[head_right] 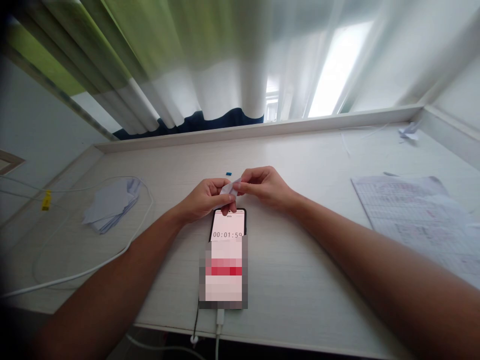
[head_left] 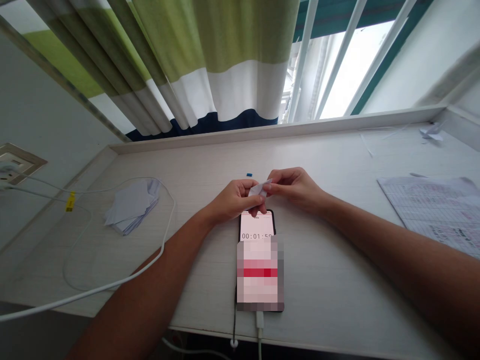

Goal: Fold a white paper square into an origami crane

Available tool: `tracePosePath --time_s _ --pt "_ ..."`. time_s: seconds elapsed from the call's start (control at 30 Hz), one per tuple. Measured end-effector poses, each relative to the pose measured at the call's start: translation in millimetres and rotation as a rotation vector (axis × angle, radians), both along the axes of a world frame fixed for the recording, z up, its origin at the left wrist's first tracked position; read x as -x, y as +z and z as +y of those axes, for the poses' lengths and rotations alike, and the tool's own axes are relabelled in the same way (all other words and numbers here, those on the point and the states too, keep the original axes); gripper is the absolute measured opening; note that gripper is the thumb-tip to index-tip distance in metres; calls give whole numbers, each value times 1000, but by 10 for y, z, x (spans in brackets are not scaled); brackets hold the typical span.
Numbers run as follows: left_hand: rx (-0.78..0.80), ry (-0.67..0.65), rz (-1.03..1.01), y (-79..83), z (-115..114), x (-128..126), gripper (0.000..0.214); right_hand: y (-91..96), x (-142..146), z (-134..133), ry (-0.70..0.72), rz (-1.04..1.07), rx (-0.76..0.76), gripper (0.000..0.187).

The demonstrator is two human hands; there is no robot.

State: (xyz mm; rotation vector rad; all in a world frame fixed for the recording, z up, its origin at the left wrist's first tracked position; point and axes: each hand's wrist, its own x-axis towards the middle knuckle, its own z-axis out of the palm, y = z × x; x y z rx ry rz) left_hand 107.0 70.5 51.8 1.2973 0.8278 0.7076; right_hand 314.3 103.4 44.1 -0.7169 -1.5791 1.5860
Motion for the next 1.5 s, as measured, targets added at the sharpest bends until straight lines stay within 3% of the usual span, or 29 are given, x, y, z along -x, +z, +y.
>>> tracePosePath --time_s 0.17,0.43,0.7,0.93,1.07,1.23,1.33,1.5 --pt "-52 13 -27 -18 20 0 47 -6 -19 24 -17 1 29 27" --pt "-26 7 -39 -13 19 28 40 19 -34 11 -16 -18 -31 33" --pt "-10 28 -80 10 20 29 41 -33 5 22 -166 51 -46 43" --pt "31 26 -134 -4 37 68 39 -25 -12 16 -21 32 -38 38" --pt "49 -20 -114 -2 34 78 38 -12 12 -7 -73 24 -79 32" --pt "43 -12 -95 9 22 63 39 -13 35 -9 -137 12 -51 46" --pt "22 17 -48 14 19 40 42 -1 33 -10 -107 -55 -40 53" --pt "-23 24 45 -2 28 33 44 14 26 -22 -70 -157 -77 47"
